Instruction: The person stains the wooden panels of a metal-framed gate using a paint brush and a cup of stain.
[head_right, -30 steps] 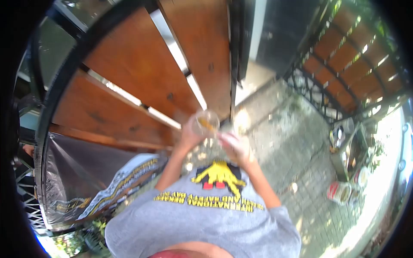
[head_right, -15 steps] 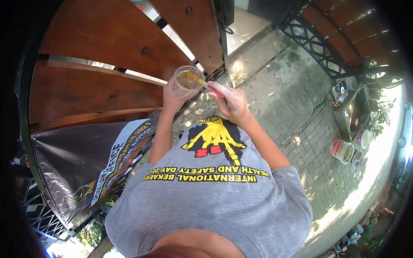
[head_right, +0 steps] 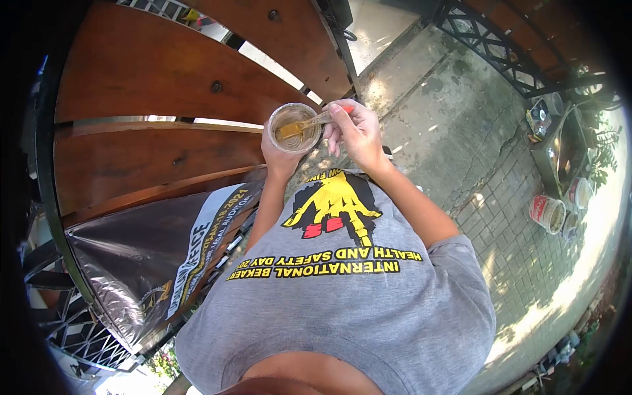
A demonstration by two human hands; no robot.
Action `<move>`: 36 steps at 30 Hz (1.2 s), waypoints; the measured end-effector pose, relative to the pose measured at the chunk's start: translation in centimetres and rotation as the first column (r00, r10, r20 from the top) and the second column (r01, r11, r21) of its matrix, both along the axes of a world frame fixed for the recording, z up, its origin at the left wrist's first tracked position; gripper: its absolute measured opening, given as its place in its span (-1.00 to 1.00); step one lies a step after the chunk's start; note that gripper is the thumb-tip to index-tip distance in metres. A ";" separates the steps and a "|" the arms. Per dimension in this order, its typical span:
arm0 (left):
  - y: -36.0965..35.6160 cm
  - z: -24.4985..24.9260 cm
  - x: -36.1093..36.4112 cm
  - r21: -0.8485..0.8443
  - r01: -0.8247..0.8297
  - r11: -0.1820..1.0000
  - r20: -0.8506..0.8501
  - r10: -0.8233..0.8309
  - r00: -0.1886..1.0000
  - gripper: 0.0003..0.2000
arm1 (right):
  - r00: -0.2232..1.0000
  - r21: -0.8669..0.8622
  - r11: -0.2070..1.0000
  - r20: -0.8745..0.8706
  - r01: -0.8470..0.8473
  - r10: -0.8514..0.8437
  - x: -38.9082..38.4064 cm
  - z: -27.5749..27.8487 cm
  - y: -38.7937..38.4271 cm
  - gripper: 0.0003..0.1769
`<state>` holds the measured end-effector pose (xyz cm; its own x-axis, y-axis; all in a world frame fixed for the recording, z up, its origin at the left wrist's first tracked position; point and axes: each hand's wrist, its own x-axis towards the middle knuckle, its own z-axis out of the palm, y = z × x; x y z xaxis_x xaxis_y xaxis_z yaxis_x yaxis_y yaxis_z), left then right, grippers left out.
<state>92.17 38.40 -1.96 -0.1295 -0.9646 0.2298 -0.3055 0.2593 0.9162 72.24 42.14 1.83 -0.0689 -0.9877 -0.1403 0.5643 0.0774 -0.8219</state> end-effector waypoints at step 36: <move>0.8 -1.5 7.1 0.182 -0.258 0.949 0.131 0.237 0.963 -0.21 | 0.985 0.186 0.969 -0.096 0.162 -0.146 -3.9 -15.9 -12.7 -0.66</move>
<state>99.24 39.18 -3.45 0.1057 -0.9939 0.0312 -0.4351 -0.0180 0.9002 68.34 29.48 -14.04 -0.2372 -0.9193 -0.3140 0.5140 0.1555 -0.8436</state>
